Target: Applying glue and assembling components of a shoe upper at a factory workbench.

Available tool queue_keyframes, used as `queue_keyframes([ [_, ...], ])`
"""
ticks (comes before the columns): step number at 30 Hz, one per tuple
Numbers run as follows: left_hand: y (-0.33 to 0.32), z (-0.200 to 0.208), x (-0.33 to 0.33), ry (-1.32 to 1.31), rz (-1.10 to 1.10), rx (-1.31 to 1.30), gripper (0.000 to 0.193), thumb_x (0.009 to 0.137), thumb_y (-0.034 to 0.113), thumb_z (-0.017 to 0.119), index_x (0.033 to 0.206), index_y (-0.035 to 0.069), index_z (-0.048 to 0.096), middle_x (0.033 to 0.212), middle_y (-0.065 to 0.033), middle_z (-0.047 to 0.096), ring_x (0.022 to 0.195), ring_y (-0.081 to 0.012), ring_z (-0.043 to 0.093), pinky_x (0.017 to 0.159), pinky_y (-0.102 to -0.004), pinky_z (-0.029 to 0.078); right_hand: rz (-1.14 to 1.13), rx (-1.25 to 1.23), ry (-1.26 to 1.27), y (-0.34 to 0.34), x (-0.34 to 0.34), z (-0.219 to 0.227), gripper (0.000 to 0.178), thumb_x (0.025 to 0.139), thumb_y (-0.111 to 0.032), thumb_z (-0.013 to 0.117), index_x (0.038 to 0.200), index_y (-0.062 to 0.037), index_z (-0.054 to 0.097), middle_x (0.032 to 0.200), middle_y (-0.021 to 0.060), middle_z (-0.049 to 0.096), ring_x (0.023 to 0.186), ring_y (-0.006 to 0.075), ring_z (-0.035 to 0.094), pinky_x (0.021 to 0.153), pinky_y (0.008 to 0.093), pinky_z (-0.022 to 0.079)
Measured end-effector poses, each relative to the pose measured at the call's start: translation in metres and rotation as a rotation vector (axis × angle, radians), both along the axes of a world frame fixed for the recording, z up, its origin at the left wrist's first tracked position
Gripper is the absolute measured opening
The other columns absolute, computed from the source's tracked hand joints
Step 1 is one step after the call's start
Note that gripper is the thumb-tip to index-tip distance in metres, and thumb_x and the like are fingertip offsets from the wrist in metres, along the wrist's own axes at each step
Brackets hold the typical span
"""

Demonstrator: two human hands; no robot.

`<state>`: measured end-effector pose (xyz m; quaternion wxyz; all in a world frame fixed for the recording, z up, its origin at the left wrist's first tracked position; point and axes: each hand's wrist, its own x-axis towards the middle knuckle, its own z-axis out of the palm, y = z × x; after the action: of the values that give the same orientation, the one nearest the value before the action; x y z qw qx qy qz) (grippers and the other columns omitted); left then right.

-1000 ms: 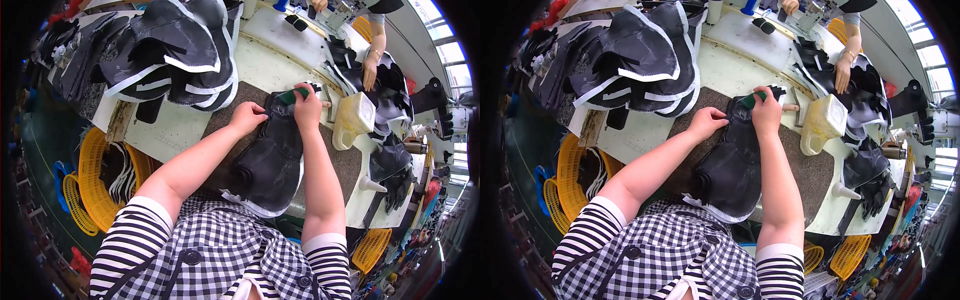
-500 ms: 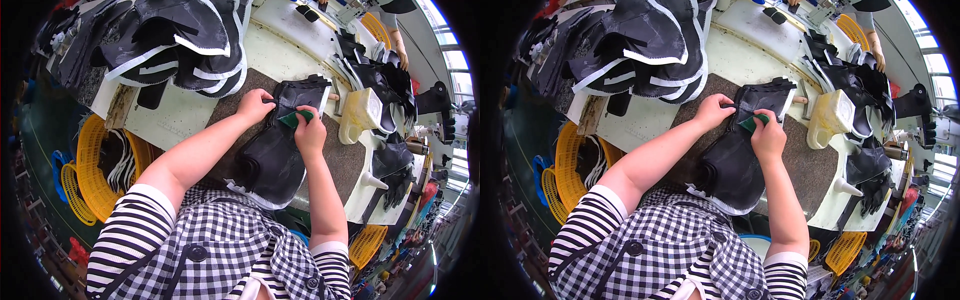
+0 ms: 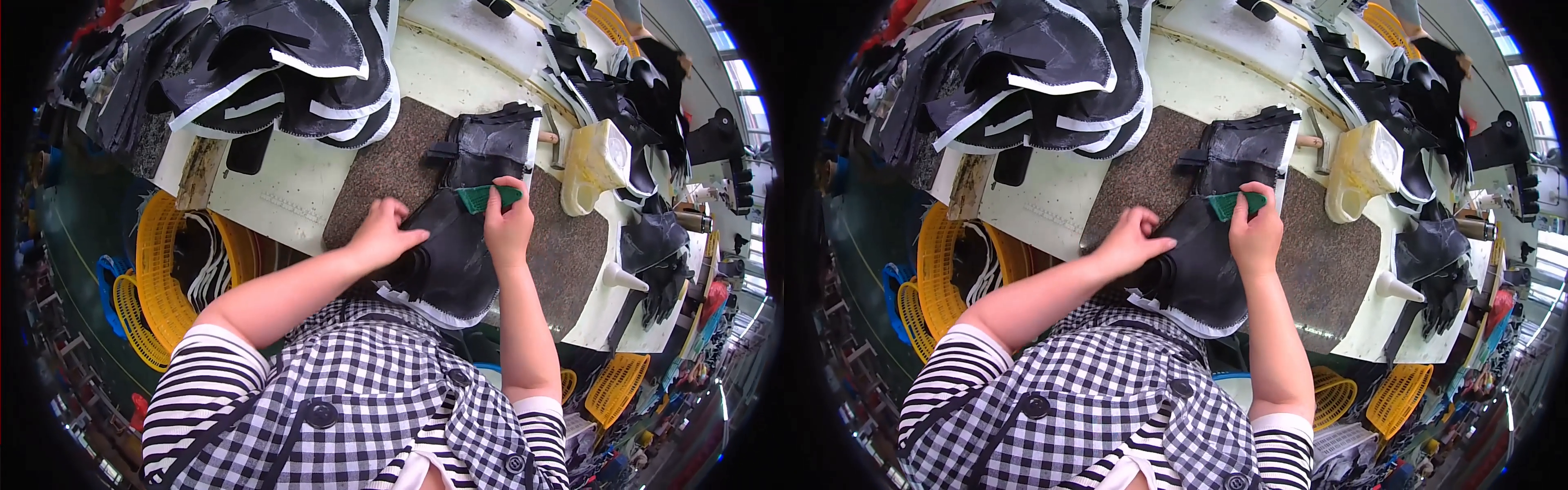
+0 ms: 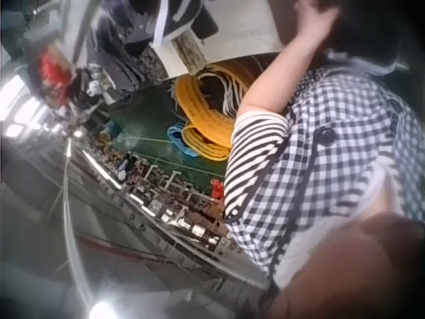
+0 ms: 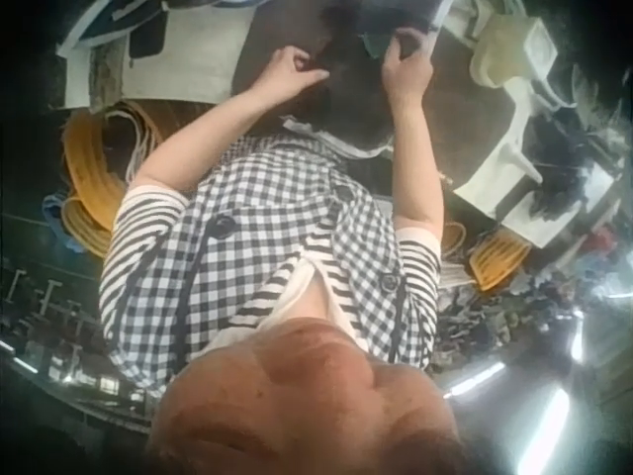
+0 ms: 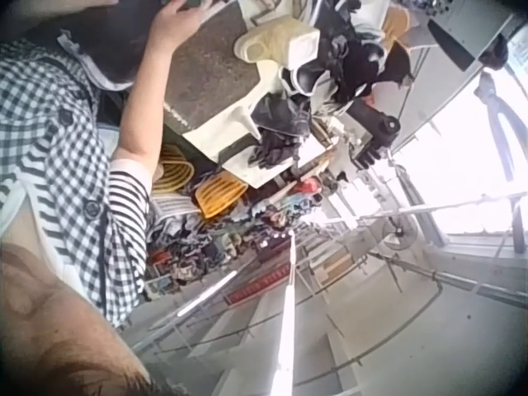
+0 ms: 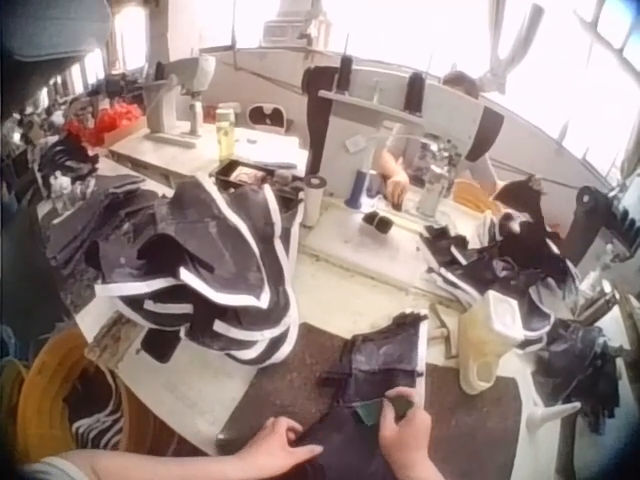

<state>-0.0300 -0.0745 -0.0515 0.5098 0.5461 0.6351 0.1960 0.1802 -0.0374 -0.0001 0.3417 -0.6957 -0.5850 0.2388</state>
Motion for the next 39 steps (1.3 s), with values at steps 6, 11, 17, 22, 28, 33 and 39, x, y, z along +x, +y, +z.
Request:
queue_keyframes([
  [6, -0.024, 0.025, 0.001, -0.553, 0.467, -0.645, 0.034, 0.088, 0.023, 0.07, 0.107, 0.001, 0.053, 0.092, -0.0069, 0.059, 0.085, -0.0164, 0.06, 0.078, -0.0302, 0.054, 0.449, 0.293, -0.137, -0.043, -0.025, -0.008, 0.024, 0.076, 0.005, 0.062, 0.097, -0.0059, 0.06, 0.086, 0.0107, 0.064, 0.075, 0.0324, 0.064, 0.068, 0.037, 0.052],
  [11, -0.027, 0.029, -0.002, -0.763, 0.672, -0.761, 0.028, 0.087, 0.007, 0.068, 0.109, 0.002, 0.052, 0.099, -0.0075, 0.06, 0.087, -0.0196, 0.063, 0.08, -0.0316, 0.056, 0.561, 0.229, -0.019, -0.039, -0.027, 0.002, 0.029, 0.073, 0.006, 0.062, 0.099, -0.007, 0.061, 0.091, 0.0109, 0.066, 0.081, 0.031, 0.066, 0.071, 0.0366, 0.053],
  [17, -0.04, 0.012, 0.002, -0.776, 0.756, -0.653, 0.037, 0.08, 0.0, 0.073, 0.111, 0.003, 0.052, 0.096, -0.0061, 0.06, 0.087, -0.0183, 0.063, 0.078, -0.0302, 0.056, 0.335, -0.19, 0.016, -0.022, -0.044, 0.017, 0.016, 0.088, -0.005, 0.06, 0.104, -0.0053, 0.057, 0.085, 0.0154, 0.064, 0.075, 0.0316, 0.064, 0.066, 0.0376, 0.05],
  [22, -0.046, 0.003, 0.009, -0.759, 0.745, -0.586, 0.037, 0.077, -0.004, 0.073, 0.107, 0.004, 0.054, 0.095, -0.0052, 0.06, 0.086, -0.0171, 0.062, 0.076, -0.0287, 0.055, 0.442, -0.13, -0.277, -0.016, -0.05, 0.019, 0.018, 0.087, -0.005, 0.057, 0.104, -0.0082, 0.052, 0.088, 0.0179, 0.063, 0.083, 0.0399, 0.062, 0.069, 0.0449, 0.049],
  [28, -0.049, 0.004, 0.013, -0.669, 0.692, -0.537, 0.035, 0.077, -0.005, 0.072, 0.104, 0.004, 0.052, 0.094, -0.0056, 0.06, 0.085, -0.0165, 0.062, 0.075, -0.0284, 0.055, 0.605, -0.151, -0.171, -0.019, -0.057, 0.023, 0.02, 0.086, -0.003, 0.056, 0.104, -0.0088, 0.053, 0.089, 0.0151, 0.061, 0.082, 0.0382, 0.062, 0.068, 0.0455, 0.05],
  [33, -0.046, 0.003, 0.015, -0.653, 0.721, -0.528, 0.035, 0.077, -0.005, 0.072, 0.103, 0.004, 0.05, 0.094, -0.0061, 0.06, 0.085, -0.0164, 0.061, 0.075, -0.0282, 0.054, 0.606, 0.136, -0.622, -0.016, -0.04, 0.022, 0.032, 0.071, -0.003, 0.061, 0.102, -0.0105, 0.057, 0.084, 0.0083, 0.055, 0.085, 0.0284, 0.06, 0.068, 0.0375, 0.05],
  [39, -0.045, 0.003, 0.015, -0.655, 0.732, -0.521, 0.033, 0.078, -0.003, 0.072, 0.101, 0.004, 0.049, 0.093, -0.0065, 0.06, 0.083, -0.016, 0.061, 0.074, -0.0278, 0.054, 0.868, 0.366, -0.617, -0.049, -0.015, 0.006, 0.033, 0.074, -0.015, 0.06, 0.106, -0.0163, 0.064, 0.108, 0.0093, 0.063, 0.101, 0.0267, 0.061, 0.084, 0.0415, 0.048],
])
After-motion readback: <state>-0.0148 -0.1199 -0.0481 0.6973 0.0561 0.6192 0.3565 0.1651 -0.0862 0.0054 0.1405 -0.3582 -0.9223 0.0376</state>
